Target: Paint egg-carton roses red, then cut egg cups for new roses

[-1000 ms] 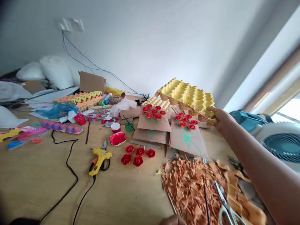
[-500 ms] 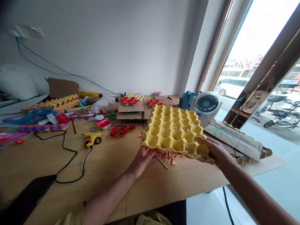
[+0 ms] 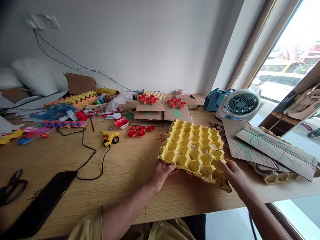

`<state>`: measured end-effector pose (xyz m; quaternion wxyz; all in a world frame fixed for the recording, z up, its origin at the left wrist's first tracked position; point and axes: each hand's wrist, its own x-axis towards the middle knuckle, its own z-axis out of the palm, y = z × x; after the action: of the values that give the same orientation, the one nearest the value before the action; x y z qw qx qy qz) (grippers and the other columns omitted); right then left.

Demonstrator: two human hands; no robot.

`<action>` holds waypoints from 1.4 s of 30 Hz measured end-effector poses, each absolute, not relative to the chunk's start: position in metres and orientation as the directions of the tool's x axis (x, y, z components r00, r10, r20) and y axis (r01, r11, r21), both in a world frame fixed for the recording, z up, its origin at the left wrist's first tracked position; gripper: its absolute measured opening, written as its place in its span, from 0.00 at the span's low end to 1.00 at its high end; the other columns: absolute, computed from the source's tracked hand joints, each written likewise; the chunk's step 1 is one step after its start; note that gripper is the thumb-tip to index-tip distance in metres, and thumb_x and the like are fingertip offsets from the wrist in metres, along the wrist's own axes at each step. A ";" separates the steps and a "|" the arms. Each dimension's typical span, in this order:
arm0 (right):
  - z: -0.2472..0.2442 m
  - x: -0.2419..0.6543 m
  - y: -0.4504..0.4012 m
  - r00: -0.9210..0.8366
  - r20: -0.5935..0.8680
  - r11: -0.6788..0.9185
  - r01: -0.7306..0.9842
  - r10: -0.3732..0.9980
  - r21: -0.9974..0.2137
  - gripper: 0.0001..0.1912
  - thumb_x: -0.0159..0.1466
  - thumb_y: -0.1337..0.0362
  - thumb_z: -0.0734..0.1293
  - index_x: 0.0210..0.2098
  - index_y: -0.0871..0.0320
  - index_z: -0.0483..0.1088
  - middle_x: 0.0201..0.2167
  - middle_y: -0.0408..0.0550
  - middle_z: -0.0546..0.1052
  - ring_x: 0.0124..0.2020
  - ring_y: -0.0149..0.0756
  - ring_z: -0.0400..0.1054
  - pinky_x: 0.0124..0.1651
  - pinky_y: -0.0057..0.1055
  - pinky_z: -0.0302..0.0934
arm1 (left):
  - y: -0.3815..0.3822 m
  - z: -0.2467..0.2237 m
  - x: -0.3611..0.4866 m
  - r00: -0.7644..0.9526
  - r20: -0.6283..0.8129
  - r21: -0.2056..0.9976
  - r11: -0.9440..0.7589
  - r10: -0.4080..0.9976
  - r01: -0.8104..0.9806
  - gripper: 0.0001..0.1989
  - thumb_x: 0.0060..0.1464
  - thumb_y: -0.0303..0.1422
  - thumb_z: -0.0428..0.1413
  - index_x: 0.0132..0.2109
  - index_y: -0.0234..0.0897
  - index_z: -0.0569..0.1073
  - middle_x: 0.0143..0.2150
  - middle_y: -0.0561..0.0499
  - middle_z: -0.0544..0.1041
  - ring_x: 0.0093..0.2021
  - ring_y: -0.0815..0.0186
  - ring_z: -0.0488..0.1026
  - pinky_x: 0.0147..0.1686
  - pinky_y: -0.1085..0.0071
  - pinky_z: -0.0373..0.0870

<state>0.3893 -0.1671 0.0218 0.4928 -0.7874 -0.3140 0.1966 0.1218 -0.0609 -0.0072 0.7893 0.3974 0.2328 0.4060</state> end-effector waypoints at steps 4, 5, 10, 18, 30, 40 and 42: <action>0.041 0.362 -0.179 0.454 0.626 -0.215 0.881 0.634 -0.422 0.15 0.64 0.49 0.68 0.49 0.42 0.71 0.50 0.56 0.76 0.49 0.62 0.74 0.42 0.57 0.71 | -0.063 -0.009 0.127 0.521 0.009 0.836 0.279 0.854 -0.473 0.32 0.42 0.42 0.74 0.54 0.41 0.77 0.52 0.45 0.82 0.48 0.54 0.80 0.45 0.64 0.78; 0.045 0.349 -0.179 0.292 0.665 -0.066 0.937 0.688 -0.344 0.14 0.66 0.53 0.67 0.51 0.44 0.70 0.49 0.55 0.77 0.45 0.57 0.75 0.43 0.55 0.71 | -0.063 -0.009 0.129 0.511 0.028 0.837 0.260 0.859 -0.482 0.32 0.42 0.42 0.74 0.54 0.41 0.77 0.52 0.45 0.82 0.48 0.53 0.80 0.44 0.64 0.78; 0.053 0.291 -0.157 -0.253 0.511 0.376 0.914 0.821 -0.152 0.11 0.70 0.67 0.63 0.49 0.49 0.74 0.44 0.52 0.79 0.42 0.47 0.73 0.43 0.47 0.68 | -0.061 -0.007 0.129 0.508 0.104 0.840 0.198 0.855 -0.505 0.33 0.42 0.43 0.74 0.55 0.39 0.77 0.52 0.45 0.83 0.53 0.49 0.78 0.48 0.60 0.78; 0.050 0.292 -0.137 -0.217 0.503 0.423 0.839 0.837 -0.343 0.11 0.72 0.67 0.62 0.38 0.50 0.75 0.36 0.49 0.76 0.36 0.42 0.69 0.38 0.39 0.67 | -0.059 -0.009 0.134 0.450 0.227 0.827 0.073 0.864 -0.558 0.32 0.46 0.41 0.72 0.57 0.39 0.75 0.56 0.42 0.80 0.62 0.47 0.73 0.63 0.52 0.68; 0.074 0.298 -0.126 -0.301 0.543 0.473 0.856 0.784 -0.208 0.08 0.72 0.67 0.62 0.39 0.55 0.73 0.34 0.48 0.73 0.35 0.37 0.66 0.39 0.35 0.63 | -0.064 -0.005 0.129 0.472 -0.025 0.811 0.295 0.881 -0.506 0.34 0.43 0.39 0.73 0.56 0.41 0.71 0.56 0.44 0.80 0.53 0.52 0.79 0.39 0.66 0.79; 0.079 0.298 -0.127 -0.261 0.593 0.436 0.883 0.762 -0.173 0.09 0.74 0.67 0.60 0.42 0.56 0.72 0.39 0.49 0.72 0.35 0.33 0.69 0.37 0.29 0.64 | -0.069 0.000 0.129 0.405 -0.134 0.793 0.343 0.904 -0.504 0.31 0.47 0.32 0.71 0.57 0.39 0.72 0.55 0.42 0.80 0.52 0.53 0.79 0.39 0.66 0.80; 0.070 0.289 -0.126 -0.314 0.564 0.455 0.882 0.763 -0.124 0.11 0.74 0.68 0.59 0.39 0.57 0.72 0.37 0.48 0.72 0.31 0.30 0.67 0.33 0.27 0.62 | -0.071 -0.002 0.130 0.397 -0.176 0.735 0.388 0.901 -0.555 0.30 0.47 0.31 0.70 0.57 0.40 0.72 0.55 0.43 0.79 0.52 0.54 0.79 0.41 0.67 0.80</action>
<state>0.2891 -0.1265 0.0701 0.2848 -0.5116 -0.8039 -0.1039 0.1296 -0.0714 -0.0024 0.7809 0.2976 0.2902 0.4663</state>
